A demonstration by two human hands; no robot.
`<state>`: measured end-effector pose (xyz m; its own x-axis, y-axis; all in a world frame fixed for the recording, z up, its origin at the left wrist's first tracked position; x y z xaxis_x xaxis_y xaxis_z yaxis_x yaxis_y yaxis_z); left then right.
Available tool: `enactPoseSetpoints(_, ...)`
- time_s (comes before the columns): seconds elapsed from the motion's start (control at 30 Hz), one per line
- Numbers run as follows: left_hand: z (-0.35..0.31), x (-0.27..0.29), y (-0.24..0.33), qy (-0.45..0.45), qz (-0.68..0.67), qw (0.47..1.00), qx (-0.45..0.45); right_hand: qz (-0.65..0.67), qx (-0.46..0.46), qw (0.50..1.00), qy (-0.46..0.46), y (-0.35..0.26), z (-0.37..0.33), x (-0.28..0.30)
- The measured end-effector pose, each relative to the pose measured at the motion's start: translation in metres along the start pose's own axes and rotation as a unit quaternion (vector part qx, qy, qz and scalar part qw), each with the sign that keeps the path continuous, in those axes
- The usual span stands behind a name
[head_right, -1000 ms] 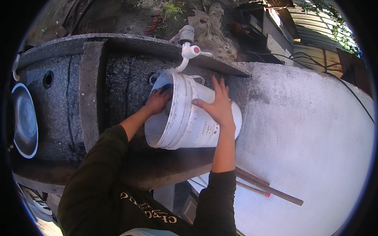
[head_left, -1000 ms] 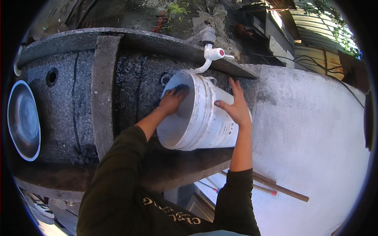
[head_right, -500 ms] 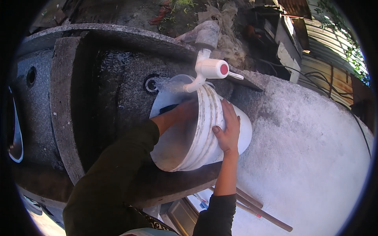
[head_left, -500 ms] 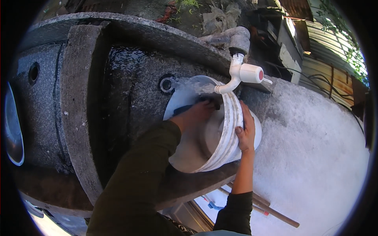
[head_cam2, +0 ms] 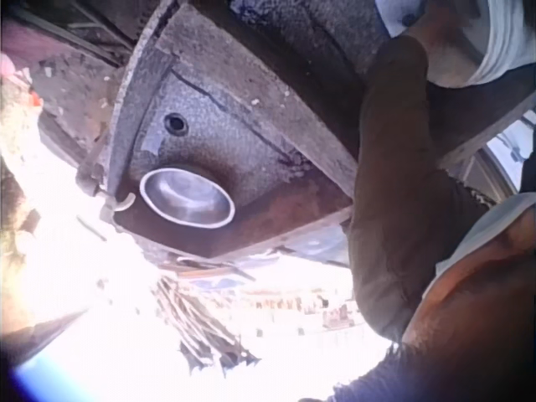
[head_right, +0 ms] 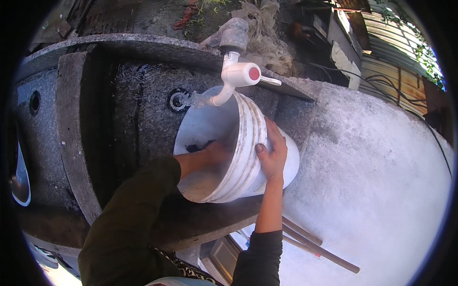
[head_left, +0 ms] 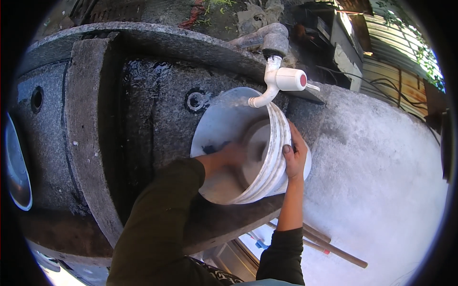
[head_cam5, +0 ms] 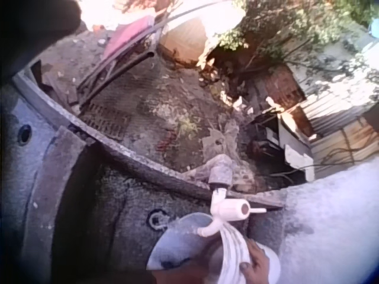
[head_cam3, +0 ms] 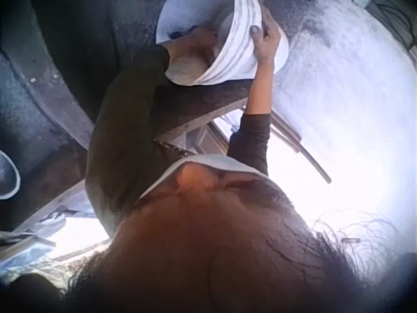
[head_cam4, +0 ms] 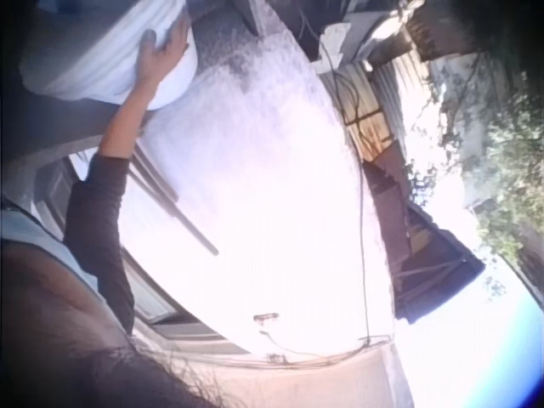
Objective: The person cleans the interior and exterior of a white bucket with a cloth in a stone sink, rinses the bucket with water from a tap, and washes the cloth.
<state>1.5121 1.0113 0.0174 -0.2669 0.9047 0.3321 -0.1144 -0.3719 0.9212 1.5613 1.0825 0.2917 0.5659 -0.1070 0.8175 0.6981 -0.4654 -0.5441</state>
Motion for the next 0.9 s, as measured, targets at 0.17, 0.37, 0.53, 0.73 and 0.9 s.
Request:
enactPoseSetpoints(0.17, 0.051, 0.083, -0.042, 0.134, 0.245, 0.934, -0.223, -0.025, -0.026, 0.999, 0.006, 0.002, -0.009, -0.012)
enactPoseSetpoints(0.37, 0.015, -0.007, 0.020, -0.072, -0.121, 0.979, 0.146, -0.043, -0.032, 0.999, 0.006, 0.016, -0.006, 0.012)
enactPoseSetpoints(0.53, -0.008, -0.039, -0.012, -0.081, -0.032, 0.993, 0.086, -0.014, -0.062, 0.998, -0.013, 0.007, -0.006, -0.001)
enactPoseSetpoints(0.73, 0.044, 0.136, 0.033, 0.197, 0.044, 0.949, -0.243, -0.038, -0.049, 0.998, -0.011, 0.005, -0.004, -0.004)
enactPoseSetpoints(0.9, -0.016, -0.009, 0.034, -0.034, -0.048, 0.997, 0.046, -0.089, -0.036, 0.995, -0.031, -0.005, 0.002, -0.001)
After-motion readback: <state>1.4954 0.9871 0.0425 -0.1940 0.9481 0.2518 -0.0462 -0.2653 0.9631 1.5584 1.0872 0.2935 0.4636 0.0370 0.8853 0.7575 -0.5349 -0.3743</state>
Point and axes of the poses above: each hand's wrist, its own z-axis towards the middle knuckle, its own x-axis out of the back of the hand, y = z × x, the point moved 1 cm from there along z, towards the middle knuckle, and after that the axes turned 10 degrees about -x, right-handed, at the moved point
